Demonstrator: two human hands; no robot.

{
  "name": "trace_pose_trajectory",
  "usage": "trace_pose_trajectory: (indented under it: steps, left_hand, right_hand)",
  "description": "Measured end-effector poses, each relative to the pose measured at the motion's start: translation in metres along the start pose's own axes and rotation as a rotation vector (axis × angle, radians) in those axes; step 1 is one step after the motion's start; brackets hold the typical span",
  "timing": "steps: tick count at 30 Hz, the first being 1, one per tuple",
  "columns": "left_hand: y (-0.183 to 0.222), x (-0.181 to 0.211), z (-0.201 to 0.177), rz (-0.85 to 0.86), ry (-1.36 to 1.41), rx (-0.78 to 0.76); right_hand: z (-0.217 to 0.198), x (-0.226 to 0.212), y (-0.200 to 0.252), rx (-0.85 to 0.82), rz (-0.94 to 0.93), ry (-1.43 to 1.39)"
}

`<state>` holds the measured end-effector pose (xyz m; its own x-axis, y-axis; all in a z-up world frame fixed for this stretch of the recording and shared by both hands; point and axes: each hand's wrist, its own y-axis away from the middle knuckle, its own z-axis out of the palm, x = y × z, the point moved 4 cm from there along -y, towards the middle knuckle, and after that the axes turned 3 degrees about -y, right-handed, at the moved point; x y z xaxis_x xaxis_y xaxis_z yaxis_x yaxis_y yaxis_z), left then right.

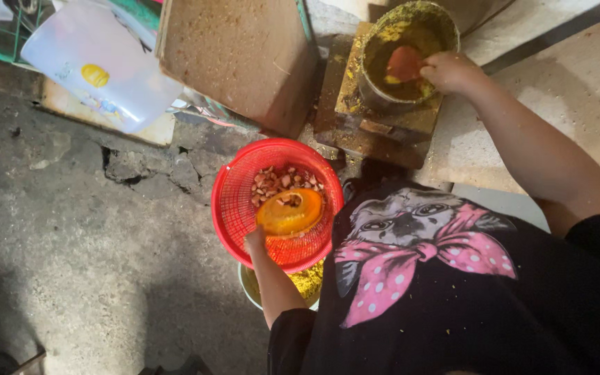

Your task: The person uses a manual grinder to process chunks of cassava into a yellow pulp. They repeatedly scoop cassava from a red basket, feed it into the grinder, and collect the resulting pulp in a white bucket.

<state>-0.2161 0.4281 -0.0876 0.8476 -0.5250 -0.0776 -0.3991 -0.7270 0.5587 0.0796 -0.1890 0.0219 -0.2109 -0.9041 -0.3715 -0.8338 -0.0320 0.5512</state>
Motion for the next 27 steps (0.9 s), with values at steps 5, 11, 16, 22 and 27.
trace_pose_trajectory:
  steps: [5,11,16,22,27]
  left_hand:
    - [0.012,0.073,-0.037,0.317,0.195,0.65]
    - [0.135,0.313,-0.044,1.319,0.406,0.578]
    - [0.245,0.431,-0.037,1.206,-0.101,0.103]
    - [0.275,0.437,-0.049,1.062,-0.299,0.085]
    - [0.265,0.439,-0.044,1.039,-0.35,0.052]
  right_hand:
    - [-0.031,0.009,0.01,0.155,0.069,0.146]
    - [-0.035,-0.006,-0.022,0.368,-0.008,0.243]
    - [-0.02,-0.013,-0.05,0.494,-0.045,0.417]
    - [-0.013,-0.022,-0.057,0.672,-0.298,0.539]
    - [0.001,-0.05,-0.047,0.357,-0.298,0.575]
